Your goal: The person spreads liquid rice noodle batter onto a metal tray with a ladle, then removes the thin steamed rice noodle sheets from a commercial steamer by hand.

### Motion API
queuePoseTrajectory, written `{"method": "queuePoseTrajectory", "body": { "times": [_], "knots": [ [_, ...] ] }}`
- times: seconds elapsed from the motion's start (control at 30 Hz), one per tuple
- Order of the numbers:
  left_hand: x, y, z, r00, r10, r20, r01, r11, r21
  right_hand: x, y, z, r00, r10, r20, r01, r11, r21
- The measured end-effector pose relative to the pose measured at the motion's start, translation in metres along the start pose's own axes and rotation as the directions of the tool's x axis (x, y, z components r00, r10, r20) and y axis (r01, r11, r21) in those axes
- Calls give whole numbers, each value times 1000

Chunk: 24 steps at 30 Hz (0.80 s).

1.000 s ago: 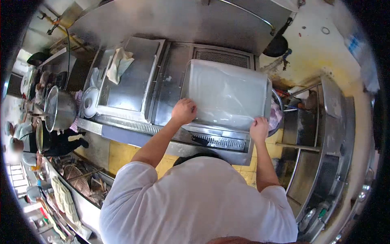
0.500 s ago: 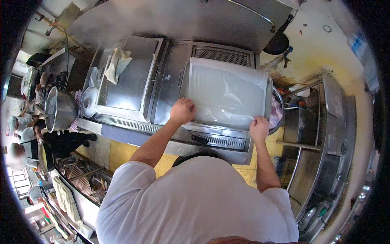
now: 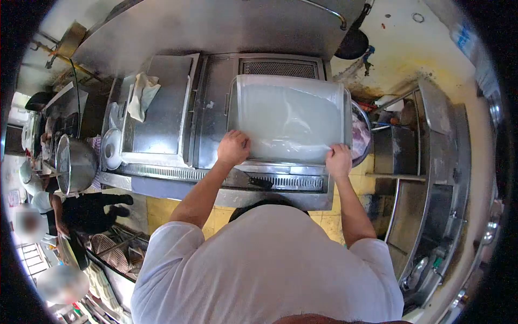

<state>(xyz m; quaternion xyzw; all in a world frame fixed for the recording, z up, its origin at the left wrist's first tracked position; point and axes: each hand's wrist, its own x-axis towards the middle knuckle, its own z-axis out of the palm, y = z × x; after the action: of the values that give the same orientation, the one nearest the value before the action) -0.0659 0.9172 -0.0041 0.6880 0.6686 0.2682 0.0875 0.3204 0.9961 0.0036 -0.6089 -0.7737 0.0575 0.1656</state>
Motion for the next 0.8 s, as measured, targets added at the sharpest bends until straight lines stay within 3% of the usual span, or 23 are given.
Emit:
{"method": "queuePoseTrajectory", "body": {
  "times": [0.17,0.57,0.67,0.8],
  "knots": [
    [1,3,-1,997,38,-74,-39,999,-9,0,0,1,1000,7,-13,-7,1000,18],
    [1,-1,4,997,40,-73,-41,999,-7,1,-3,-3,1000,12,-12,-12,999,33],
    [1,0,0,999,-39,27,39,999,6,1,-2,-2,1000,7,-1,-7,1000,28],
    [0,-1,2,999,-29,29,29,1000,13,0,-1,0,999,-13,-35,14,999,33]
  ]
}}
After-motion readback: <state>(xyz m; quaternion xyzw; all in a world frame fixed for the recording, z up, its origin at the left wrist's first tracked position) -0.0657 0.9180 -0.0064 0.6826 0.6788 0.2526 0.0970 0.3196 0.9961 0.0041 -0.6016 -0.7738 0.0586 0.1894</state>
